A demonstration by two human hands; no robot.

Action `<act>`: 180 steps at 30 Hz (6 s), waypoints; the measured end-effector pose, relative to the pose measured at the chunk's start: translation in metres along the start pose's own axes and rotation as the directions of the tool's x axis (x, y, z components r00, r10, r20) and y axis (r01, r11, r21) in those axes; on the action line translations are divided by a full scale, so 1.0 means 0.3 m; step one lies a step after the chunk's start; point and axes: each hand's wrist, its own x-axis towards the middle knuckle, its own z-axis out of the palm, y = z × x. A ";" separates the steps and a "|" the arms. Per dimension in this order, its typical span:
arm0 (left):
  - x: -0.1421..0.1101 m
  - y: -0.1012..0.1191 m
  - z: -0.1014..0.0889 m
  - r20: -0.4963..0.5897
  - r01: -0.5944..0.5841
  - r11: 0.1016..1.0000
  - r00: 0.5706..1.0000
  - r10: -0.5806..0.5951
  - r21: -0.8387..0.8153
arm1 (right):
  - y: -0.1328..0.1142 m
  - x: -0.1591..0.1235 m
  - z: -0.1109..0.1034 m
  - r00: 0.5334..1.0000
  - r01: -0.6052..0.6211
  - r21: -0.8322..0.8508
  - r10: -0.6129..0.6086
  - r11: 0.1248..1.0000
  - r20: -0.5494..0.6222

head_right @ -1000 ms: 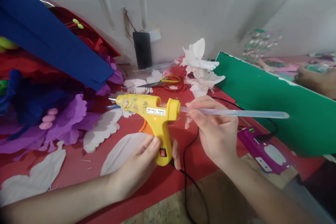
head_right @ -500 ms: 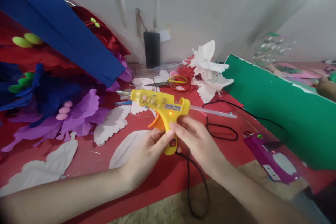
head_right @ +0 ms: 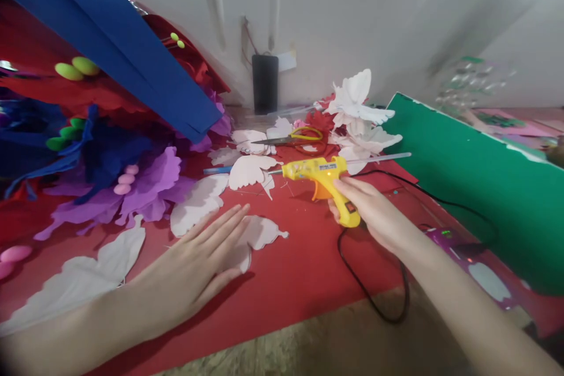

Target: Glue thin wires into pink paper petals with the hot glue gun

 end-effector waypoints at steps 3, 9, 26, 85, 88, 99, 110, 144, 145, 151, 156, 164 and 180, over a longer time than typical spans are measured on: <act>-0.023 -0.021 0.019 0.055 -0.018 0.999 0.998 0.016 0.038 | 0.035 0.037 -0.032 0.992 0.025 -0.284 0.010 0.959 0.123; -0.034 -0.017 0.028 0.107 -0.023 0.999 0.994 0.021 0.023 | 0.076 0.102 -0.076 0.991 0.112 -0.593 -0.044 0.798 0.128; -0.018 -0.072 0.009 0.055 -0.010 0.981 0.998 0.021 -0.194 | -0.113 0.397 0.181 0.617 0.784 -0.598 -0.311 0.167 0.723; -0.015 -0.145 -0.021 0.169 -0.130 0.774 0.941 0.293 -0.619 | -0.034 0.157 -0.056 0.907 0.358 -0.887 -0.334 0.291 0.256; -0.014 -0.143 -0.024 0.171 -0.126 0.773 0.941 0.291 -0.622 | 0.052 0.111 -0.093 0.938 0.260 -0.921 -0.301 0.289 0.171; -0.014 -0.141 -0.026 0.115 -0.161 0.776 0.951 0.288 -0.610 | 0.071 0.104 -0.047 0.960 0.163 -0.950 -0.266 0.266 0.091; -0.013 -0.130 -0.022 0.138 -0.161 0.809 0.949 0.285 -0.566 | 0.057 0.221 0.035 0.911 0.005 -0.953 -0.394 0.303 -0.120; -0.001 -0.176 -0.017 0.105 -0.143 0.867 0.970 0.218 -0.477 | 0.102 0.049 0.160 0.395 0.917 -0.283 -0.535 0.283 0.747; -0.001 -0.175 -0.017 0.109 -0.152 0.877 0.968 0.225 -0.457 | 0.100 0.049 0.160 0.392 0.918 -0.283 -0.539 0.276 0.745; 0.000 -0.174 -0.027 0.155 -0.099 0.864 0.968 0.199 -0.494 | 0.104 0.042 0.165 0.401 0.916 -0.322 -0.569 0.239 0.718; -0.003 -0.175 -0.025 0.147 -0.081 0.844 0.971 0.186 -0.531 | 0.105 0.034 0.171 0.410 0.912 -0.331 -0.536 0.242 0.738; -0.005 -0.176 -0.020 0.142 -0.073 0.838 0.974 0.176 -0.541 | 0.105 0.035 0.175 0.386 0.922 -0.297 -0.575 0.246 0.722; -0.002 -0.177 -0.022 0.174 -0.051 0.845 0.970 0.168 -0.532 | 0.113 0.030 0.182 0.315 0.947 -0.287 -0.608 0.146 0.729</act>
